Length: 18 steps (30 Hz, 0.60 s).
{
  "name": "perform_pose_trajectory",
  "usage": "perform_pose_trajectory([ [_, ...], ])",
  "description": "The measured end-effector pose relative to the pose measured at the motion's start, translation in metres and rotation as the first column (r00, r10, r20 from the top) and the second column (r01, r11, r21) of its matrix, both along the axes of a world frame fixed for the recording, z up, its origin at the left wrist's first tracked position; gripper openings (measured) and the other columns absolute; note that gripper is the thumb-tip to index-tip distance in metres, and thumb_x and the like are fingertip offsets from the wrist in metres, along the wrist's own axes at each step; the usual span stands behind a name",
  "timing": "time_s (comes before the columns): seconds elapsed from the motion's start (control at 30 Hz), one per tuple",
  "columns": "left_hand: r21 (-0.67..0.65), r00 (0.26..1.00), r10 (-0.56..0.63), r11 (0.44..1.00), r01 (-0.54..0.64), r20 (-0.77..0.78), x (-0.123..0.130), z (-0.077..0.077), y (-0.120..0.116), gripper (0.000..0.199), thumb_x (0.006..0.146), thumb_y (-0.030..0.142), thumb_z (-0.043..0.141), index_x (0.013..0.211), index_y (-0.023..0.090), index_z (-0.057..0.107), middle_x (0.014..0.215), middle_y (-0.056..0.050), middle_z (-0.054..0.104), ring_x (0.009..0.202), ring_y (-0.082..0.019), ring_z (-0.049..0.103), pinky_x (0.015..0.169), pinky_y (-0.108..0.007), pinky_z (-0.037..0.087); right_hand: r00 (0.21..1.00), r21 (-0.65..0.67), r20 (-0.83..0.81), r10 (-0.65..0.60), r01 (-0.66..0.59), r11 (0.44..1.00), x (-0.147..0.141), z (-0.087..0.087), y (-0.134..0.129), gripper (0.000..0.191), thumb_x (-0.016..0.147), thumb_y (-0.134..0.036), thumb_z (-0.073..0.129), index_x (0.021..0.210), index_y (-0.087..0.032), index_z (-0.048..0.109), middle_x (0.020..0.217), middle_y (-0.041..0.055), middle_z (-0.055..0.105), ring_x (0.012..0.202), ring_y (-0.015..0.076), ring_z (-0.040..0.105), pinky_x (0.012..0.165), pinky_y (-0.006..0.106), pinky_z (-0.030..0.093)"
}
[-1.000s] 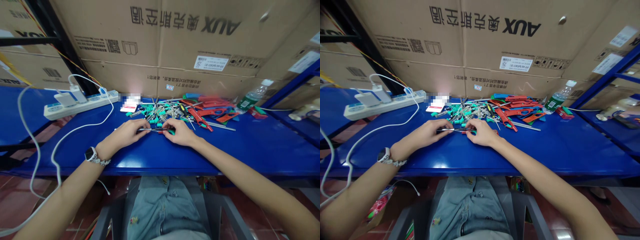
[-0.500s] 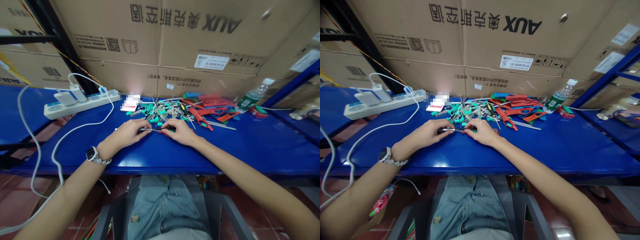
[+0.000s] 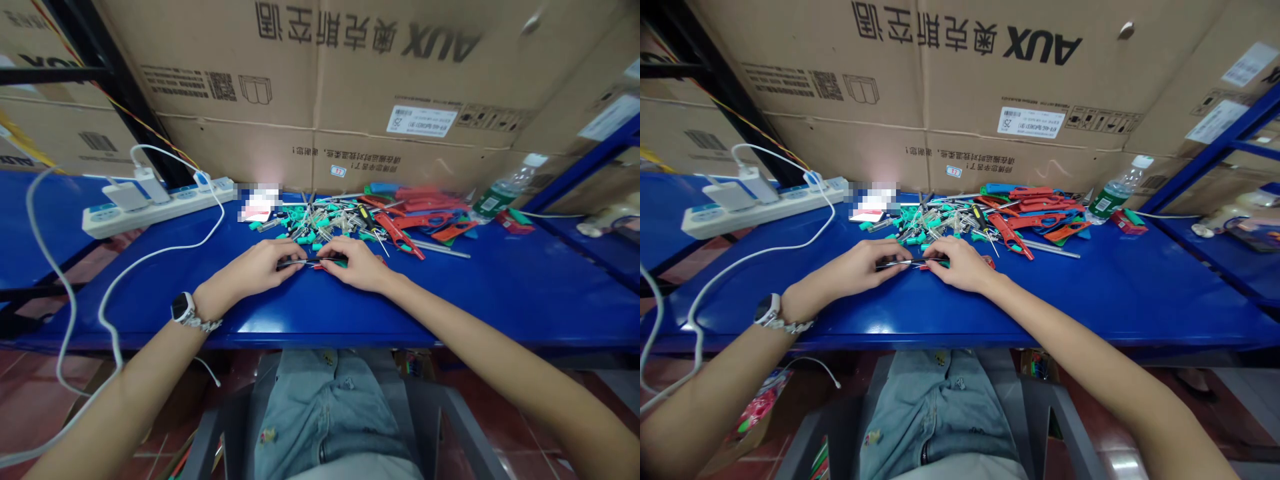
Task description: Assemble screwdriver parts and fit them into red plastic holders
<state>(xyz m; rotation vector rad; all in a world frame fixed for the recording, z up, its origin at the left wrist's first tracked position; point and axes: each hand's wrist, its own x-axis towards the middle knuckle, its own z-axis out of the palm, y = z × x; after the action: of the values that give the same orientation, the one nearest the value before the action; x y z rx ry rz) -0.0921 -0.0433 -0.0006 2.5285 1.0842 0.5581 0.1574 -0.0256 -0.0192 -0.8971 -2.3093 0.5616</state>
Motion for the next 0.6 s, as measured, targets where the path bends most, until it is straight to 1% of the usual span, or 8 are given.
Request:
perform_pose_trajectory([
  [0.1,0.003,1.000,0.001,1.000,-0.001,0.008,0.0014,-0.0005,-0.0011,0.023,0.100,0.033,0.053,0.108,0.020,0.071,0.102,-0.008,0.075,0.088,-0.021,0.069,0.082,-0.035,0.052,0.999,0.046,0.032,0.025,-0.027,0.999,-0.0001,0.0012,-0.0017,0.010,0.088,-0.021,0.069,0.099,-0.021,0.071,0.097,0.0050,0.072,0.093,0.0206,0.064,0.088,0.037,0.050],
  [0.2,0.001,1.000,0.001,1.000,-0.001,0.007,0.0025,-0.0004,-0.0021,0.023,0.100,0.033,0.053,0.108,0.020,0.071,0.102,-0.008,0.075,0.088,-0.021,0.069,0.082,-0.035,0.053,0.998,0.056,0.055,0.015,-0.018,0.998,-0.0007,0.0014,-0.0018,0.008,0.089,-0.026,0.071,0.095,-0.021,0.070,0.095,0.0045,0.071,0.094,0.0212,0.063,0.087,0.038,0.049],
  [0.3,0.004,1.000,0.007,1.000,-0.007,-0.007,0.0031,0.0006,-0.0033,0.024,0.100,0.033,0.053,0.108,0.020,0.071,0.103,-0.008,0.075,0.088,-0.021,0.068,0.082,-0.036,0.052,0.999,0.060,0.051,0.006,-0.009,0.998,-0.0014,0.0003,-0.0008,0.004,0.091,-0.026,0.069,0.091,-0.022,0.070,0.093,0.0039,0.069,0.093,0.0203,0.063,0.087,0.036,0.048],
  [0.6,0.014,0.995,0.052,0.999,-0.051,-0.087,0.0055,0.0047,-0.0073,0.023,0.098,0.031,0.053,0.109,0.022,0.071,0.106,-0.007,0.074,0.088,-0.021,0.069,0.080,-0.035,0.052,0.998,0.050,0.054,-0.015,0.013,0.999,-0.0026,0.0007,-0.0010,0.006,0.093,-0.026,0.068,0.088,-0.022,0.070,0.092,0.0033,0.069,0.091,0.0197,0.062,0.085,0.035,0.047],
])
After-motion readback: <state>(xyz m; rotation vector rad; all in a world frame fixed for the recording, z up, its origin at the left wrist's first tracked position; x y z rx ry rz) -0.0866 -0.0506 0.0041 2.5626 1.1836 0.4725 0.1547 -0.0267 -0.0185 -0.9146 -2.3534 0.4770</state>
